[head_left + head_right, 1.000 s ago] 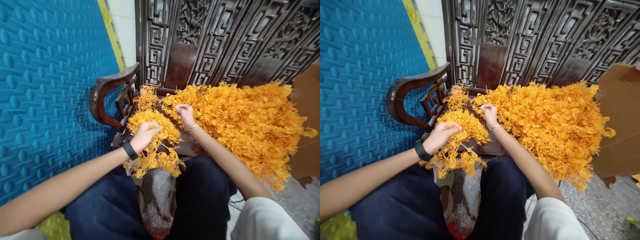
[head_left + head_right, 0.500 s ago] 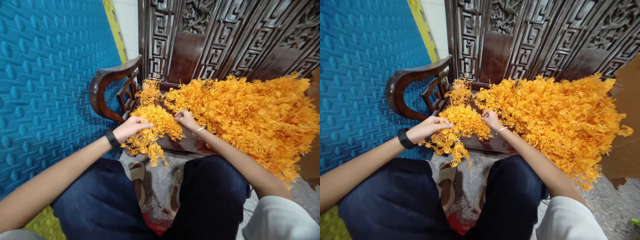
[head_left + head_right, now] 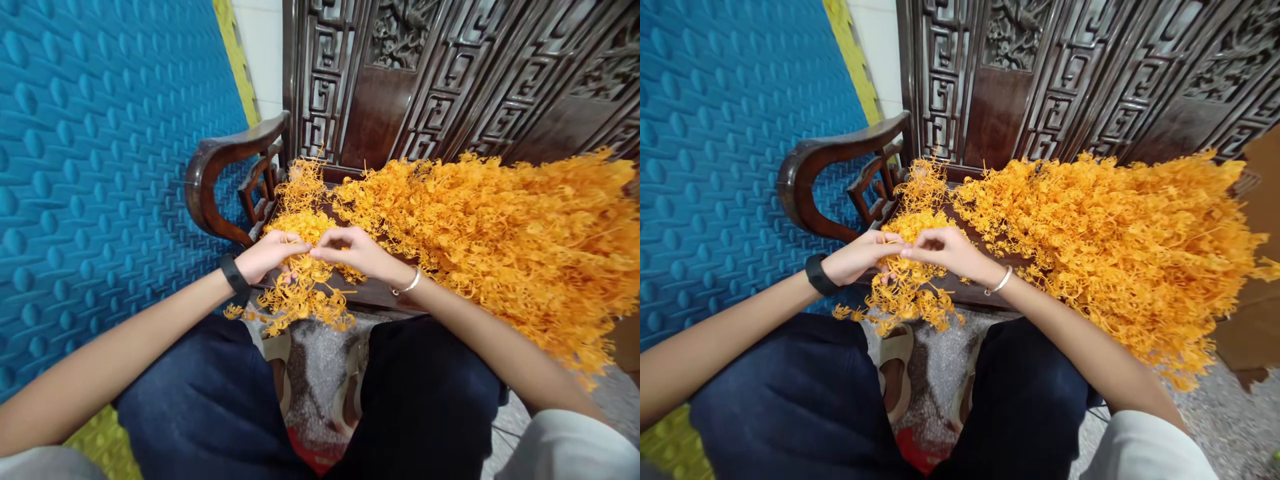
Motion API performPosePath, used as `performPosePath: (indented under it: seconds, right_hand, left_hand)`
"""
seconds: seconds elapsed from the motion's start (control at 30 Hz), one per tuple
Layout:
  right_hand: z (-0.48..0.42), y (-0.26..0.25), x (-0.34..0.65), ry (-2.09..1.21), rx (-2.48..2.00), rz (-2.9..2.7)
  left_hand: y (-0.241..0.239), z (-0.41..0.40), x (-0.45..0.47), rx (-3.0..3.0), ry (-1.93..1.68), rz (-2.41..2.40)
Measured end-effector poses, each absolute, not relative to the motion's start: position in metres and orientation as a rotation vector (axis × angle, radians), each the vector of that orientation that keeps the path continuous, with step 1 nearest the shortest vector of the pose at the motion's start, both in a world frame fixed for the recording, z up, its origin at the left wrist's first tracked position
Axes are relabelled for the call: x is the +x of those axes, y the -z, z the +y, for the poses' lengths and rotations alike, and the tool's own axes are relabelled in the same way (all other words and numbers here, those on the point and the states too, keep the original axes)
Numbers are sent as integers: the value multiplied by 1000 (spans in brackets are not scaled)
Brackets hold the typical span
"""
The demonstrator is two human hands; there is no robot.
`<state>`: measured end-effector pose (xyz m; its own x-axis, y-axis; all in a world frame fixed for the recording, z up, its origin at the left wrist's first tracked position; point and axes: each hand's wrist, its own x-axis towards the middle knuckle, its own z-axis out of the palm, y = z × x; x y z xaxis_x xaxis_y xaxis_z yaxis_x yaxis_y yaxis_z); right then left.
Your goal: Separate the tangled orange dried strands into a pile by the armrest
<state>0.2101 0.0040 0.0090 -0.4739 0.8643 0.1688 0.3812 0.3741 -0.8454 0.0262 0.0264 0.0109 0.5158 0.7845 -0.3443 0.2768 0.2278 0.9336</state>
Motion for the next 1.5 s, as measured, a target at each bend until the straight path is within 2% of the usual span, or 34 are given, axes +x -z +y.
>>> performPosePath:
  seconds: [0.23, 0.43, 0.6, 0.8, 0.93, 1.1, 1.27, 1.5]
  right_hand:
    - [3, 7, 201, -669, -1072, -2160]
    - [0, 4, 200, -778, -1000, -2077]
    - [-4, 2, 201, -713, -1011, -2070]
    - [-5, 0, 204, -864, -980, -1940]
    - [-3, -4, 206, -1115, -993, -1759]
    - [-2, -5, 207, -1352, -895, -1482]
    - [-2, -4, 207, -1402, -889, -1456]
    - [-5, -5, 210, -1412, -937, -1585]
  left_hand:
    - [-12, 24, 27, 1277, -476, 981]
    - [-12, 24, 21, 1460, -539, 830]
    - [-9, 27, 17, 1804, -559, 847]
    - [-7, 29, 17, 1970, -591, 812]
    - [-12, 27, 19, 2085, -691, 824]
    - [-12, 24, 22, 1868, -728, 796]
    - [-9, 24, 26, 1584, -699, 783]
    - [-5, 25, 26, 1748, -514, 757]
